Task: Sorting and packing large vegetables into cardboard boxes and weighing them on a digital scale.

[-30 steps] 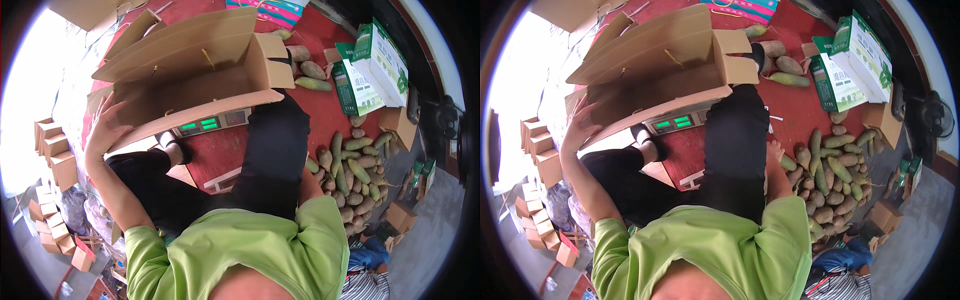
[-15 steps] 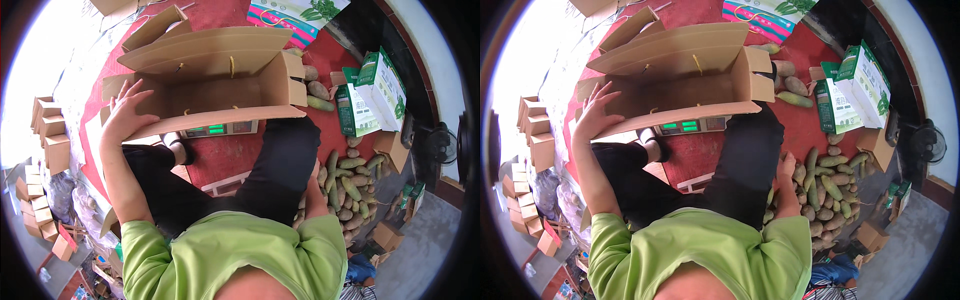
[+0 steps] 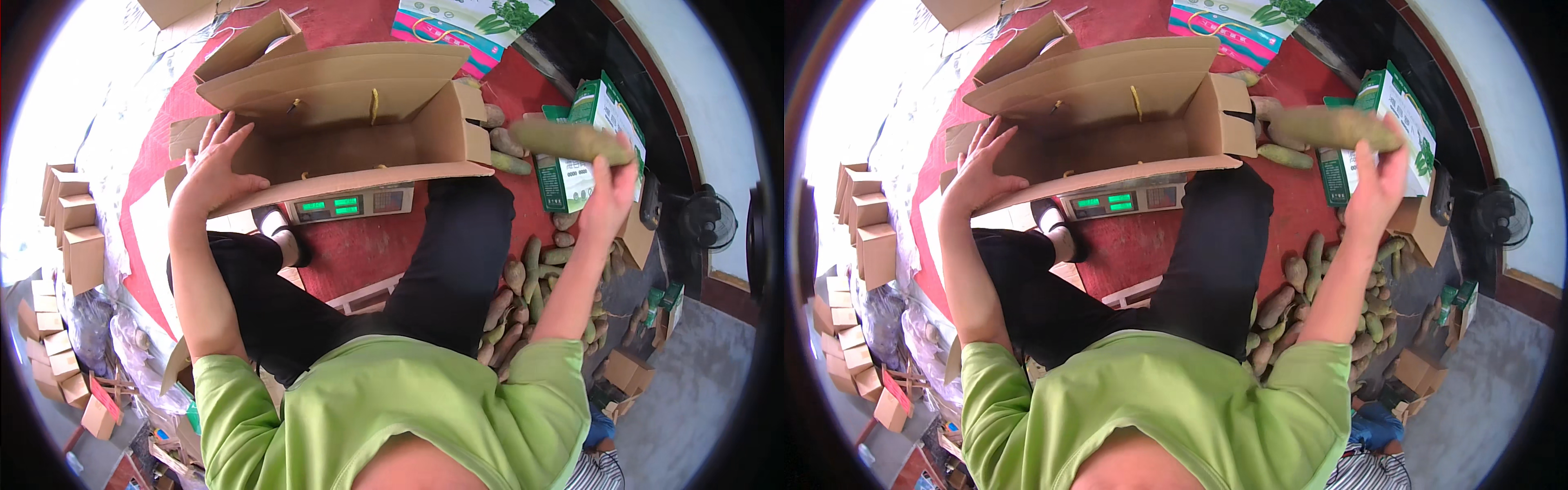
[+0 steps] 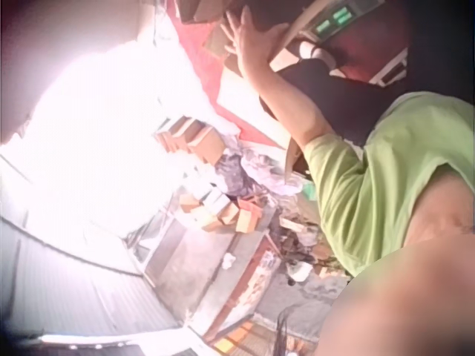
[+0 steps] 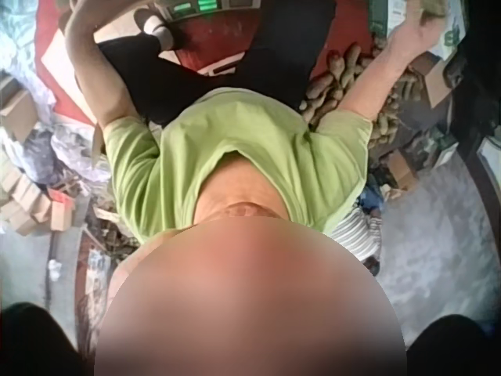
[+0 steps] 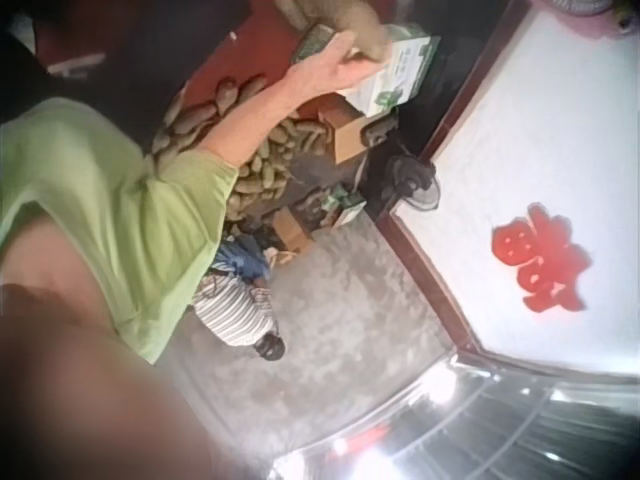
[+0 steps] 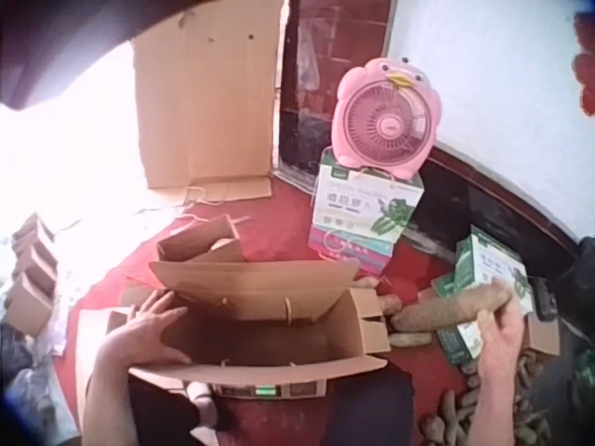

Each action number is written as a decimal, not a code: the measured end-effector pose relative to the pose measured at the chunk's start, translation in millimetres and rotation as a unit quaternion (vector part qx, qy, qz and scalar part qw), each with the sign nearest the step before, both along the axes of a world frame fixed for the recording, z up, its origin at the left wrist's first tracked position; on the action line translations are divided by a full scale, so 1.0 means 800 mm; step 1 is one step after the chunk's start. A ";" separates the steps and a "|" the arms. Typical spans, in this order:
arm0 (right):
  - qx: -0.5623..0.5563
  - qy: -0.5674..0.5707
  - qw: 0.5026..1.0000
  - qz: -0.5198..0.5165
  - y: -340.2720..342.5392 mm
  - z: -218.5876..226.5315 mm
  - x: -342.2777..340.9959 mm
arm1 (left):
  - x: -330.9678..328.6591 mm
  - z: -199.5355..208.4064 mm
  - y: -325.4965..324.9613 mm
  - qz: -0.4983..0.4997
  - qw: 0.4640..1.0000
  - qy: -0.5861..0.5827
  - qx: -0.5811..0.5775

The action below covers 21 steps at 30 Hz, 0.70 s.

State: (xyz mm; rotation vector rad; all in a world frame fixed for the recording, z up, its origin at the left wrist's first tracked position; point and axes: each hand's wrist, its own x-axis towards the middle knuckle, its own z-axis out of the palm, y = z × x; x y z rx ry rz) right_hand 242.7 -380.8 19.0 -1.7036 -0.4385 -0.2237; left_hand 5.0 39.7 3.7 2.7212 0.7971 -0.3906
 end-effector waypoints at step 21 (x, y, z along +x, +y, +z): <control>-0.425 -0.075 0.797 0.422 0.255 -0.045 -0.019 | 0.005 -0.032 0.033 -0.063 0.996 -0.043 -0.044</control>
